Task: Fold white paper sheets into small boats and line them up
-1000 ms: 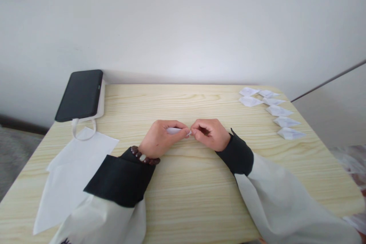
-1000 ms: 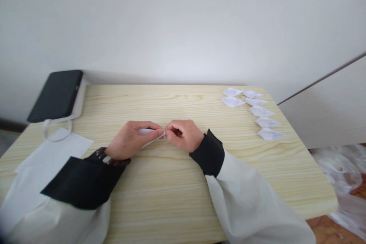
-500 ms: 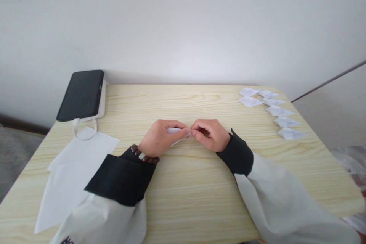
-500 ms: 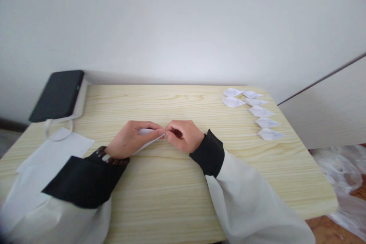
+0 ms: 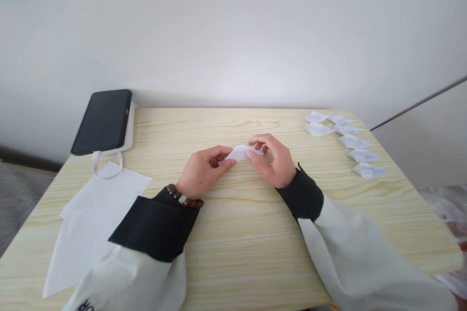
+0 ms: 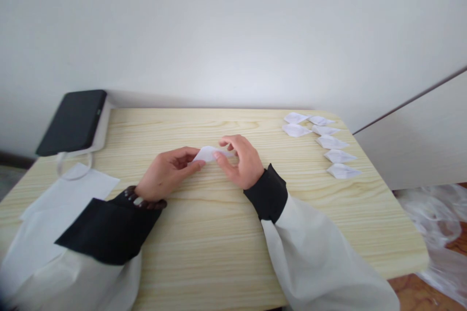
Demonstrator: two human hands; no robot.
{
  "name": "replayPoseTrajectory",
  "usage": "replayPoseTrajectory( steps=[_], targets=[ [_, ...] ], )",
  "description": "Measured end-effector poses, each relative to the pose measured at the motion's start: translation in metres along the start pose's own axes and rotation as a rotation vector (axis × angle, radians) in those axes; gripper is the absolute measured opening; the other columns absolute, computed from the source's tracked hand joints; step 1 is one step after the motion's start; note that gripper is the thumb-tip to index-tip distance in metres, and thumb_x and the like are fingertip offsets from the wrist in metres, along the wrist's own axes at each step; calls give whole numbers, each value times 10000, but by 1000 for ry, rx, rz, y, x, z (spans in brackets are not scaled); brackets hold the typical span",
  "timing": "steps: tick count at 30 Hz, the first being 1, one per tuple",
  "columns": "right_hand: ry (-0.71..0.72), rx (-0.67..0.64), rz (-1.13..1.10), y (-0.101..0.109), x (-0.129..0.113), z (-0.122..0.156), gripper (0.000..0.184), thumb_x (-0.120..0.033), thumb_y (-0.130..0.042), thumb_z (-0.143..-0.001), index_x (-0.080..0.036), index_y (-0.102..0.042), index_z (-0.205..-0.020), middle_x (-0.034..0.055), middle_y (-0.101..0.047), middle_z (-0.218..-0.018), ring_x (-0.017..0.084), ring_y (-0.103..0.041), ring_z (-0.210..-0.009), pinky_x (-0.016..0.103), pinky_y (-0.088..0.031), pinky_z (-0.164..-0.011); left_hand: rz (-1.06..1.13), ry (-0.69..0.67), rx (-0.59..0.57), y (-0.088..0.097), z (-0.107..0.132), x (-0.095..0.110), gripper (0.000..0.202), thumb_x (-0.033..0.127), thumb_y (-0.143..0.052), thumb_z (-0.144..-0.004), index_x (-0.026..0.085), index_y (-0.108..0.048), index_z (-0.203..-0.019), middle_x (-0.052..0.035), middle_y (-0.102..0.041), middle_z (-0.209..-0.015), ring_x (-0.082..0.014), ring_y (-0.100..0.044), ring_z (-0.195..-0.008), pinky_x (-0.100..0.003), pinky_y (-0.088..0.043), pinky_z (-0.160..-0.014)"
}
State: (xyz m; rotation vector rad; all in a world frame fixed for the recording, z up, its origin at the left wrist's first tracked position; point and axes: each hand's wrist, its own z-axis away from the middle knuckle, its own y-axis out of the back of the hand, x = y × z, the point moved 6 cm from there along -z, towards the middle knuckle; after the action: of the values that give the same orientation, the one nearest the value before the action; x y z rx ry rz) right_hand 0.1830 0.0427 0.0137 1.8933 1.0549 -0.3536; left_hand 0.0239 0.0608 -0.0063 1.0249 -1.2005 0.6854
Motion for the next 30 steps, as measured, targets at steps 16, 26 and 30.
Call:
replayPoseTrajectory(
  steps=[16,26,30],
  targets=[
    [24,-128,-104,-7,-8,4,74,-249,-608,-798,-186,-571,-801,-12,-637,-671,86,-553,-556,194,-419,-542,-30,-198,282,10,8,13,270,310,-702,-730,189,-460,-726,-29,-729,-798,-181,-698,-786,-279,-538,-735],
    [39,-85,-111,-3,-11,3,54,-227,-643,-785,-199,-602,-764,-17,-675,-680,84,-596,-565,188,-445,-531,-211,-340,368,12,12,25,97,265,-689,-746,182,-652,-777,4,-726,-812,-115,-680,-689,-194,-549,-673],
    [38,-80,-132,-3,-10,4,55,-232,-645,-792,-195,-612,-770,1,-695,-698,102,-631,-606,201,-473,-564,-235,-346,365,12,13,25,105,280,-678,-757,180,-662,-785,7,-724,-786,-121,-681,-685,-198,-546,-675]
  ],
)
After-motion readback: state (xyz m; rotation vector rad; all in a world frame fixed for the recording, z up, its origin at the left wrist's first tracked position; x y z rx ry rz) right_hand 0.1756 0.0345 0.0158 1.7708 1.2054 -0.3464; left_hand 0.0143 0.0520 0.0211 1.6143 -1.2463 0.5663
